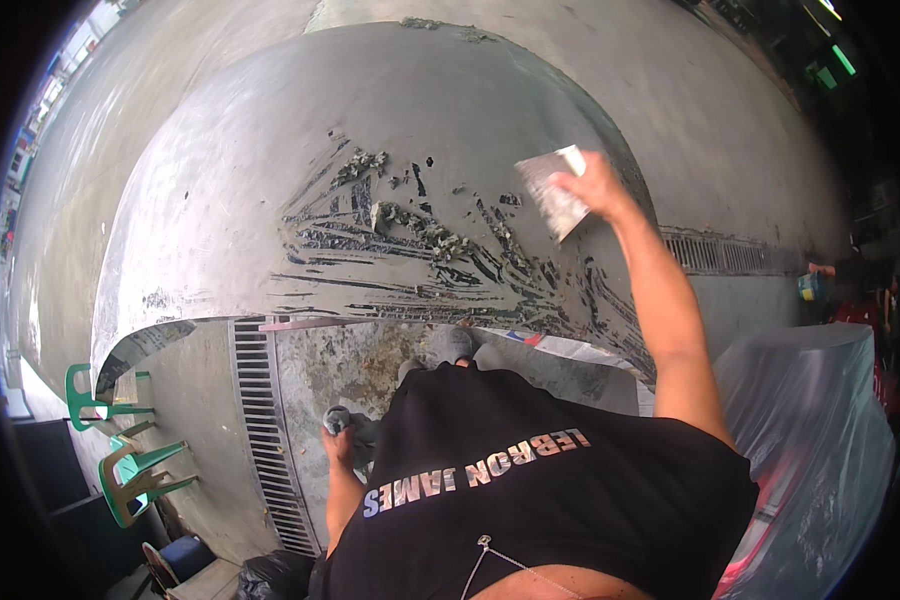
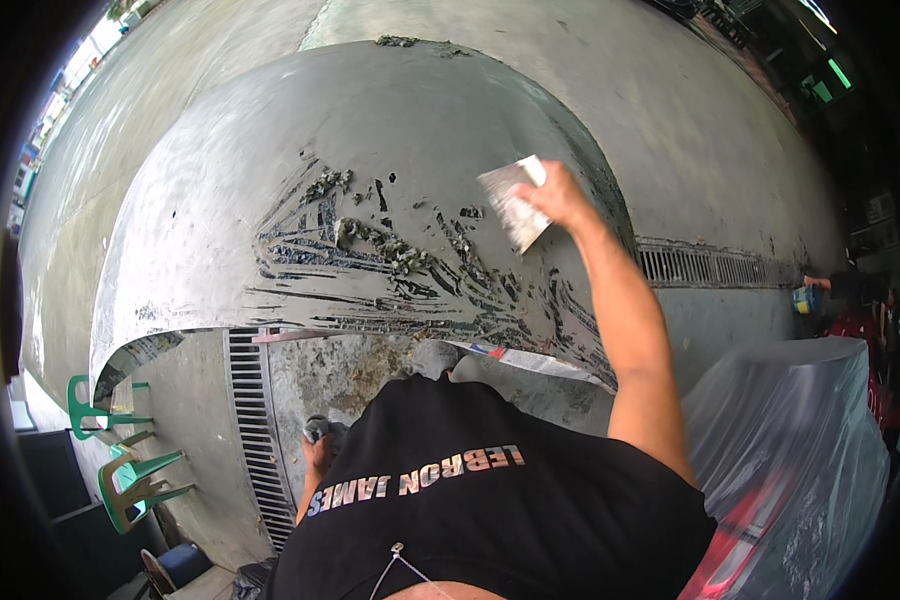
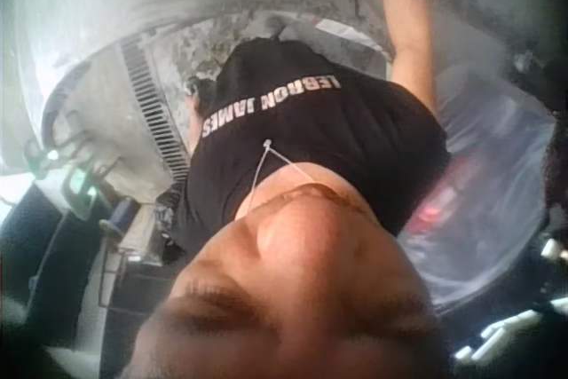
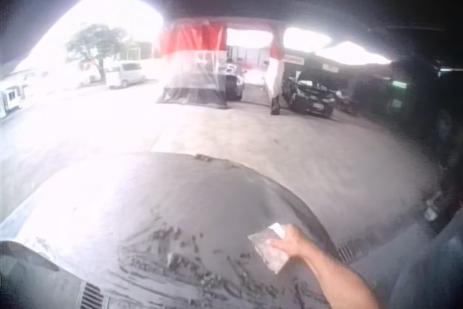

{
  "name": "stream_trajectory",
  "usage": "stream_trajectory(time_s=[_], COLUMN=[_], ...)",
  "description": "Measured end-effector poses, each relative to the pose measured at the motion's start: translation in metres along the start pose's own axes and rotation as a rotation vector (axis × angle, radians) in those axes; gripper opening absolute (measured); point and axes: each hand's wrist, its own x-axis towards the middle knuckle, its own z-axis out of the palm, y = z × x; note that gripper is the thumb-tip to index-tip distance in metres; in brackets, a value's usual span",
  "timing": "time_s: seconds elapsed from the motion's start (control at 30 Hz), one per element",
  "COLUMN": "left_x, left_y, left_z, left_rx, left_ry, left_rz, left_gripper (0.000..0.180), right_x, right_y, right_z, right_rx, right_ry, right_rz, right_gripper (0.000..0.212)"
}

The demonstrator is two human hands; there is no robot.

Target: The person uses a scraper to remove old paint from a curved metal car part. They repeatedly scrape the surface to lift and remove paint flakes, working across different sections of the part.

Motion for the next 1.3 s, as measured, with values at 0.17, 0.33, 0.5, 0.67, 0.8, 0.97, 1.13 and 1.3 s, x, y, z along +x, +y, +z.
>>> stream_trajectory(time_s=[0.17, 0.33, 0.5, 0.67, 0.8, 0.97, 1.13, 1.3], left_x=[-0.011, -0.005, 0.009, 0.015, 0.025, 0.011, 0.016, -0.001], left_y=[-0.001, -0.012, -0.026, -0.035, -0.02, -0.007, -0.012, -0.011], left_z=[0.0, -0.005, 0.002, -0.003, 0.016, 0.017, 0.0, 0.001], left_rx=[0.069, 0.09, -0.001, 0.053, 0.112, 0.152, 0.135, 0.088], left_ry=[-0.002, 0.02, 0.004, 0.024, 0.051, 0.097, 0.067, 0.083], left_rz=[0.055, 0.0, 0.046, 0.045, 0.001, -0.011, -0.004, 0.079], left_gripper=[0.06, 0.059, 0.06, 0.062, 0.064, 0.064, 0.064, 0.06], right_x=[0.009, 0.002, 0.017, 0.019, 0.006, 0.024, 0.014, 0.037], right_y=[-0.029, -0.048, -0.027, -0.034, -0.048, -0.035, -0.05, -0.042], right_z=[-0.012, 0.02, -0.003, -0.002, 0.012, -0.014, 0.031, 0.022], right_rx=[-0.064, -0.27, -0.09, -0.002, -0.132, 0.092, -0.158, -0.057], right_ry=[-0.083, -0.074, -0.116, -0.122, -0.197, -0.139, -0.269, -0.239], right_rz=[0.033, -0.013, -0.011, -0.016, -0.012, -0.043, -0.097, -0.102], right_gripper=[0.034, 0.031, 0.031, 0.03, 0.027, 0.023, 0.034, 0.031])
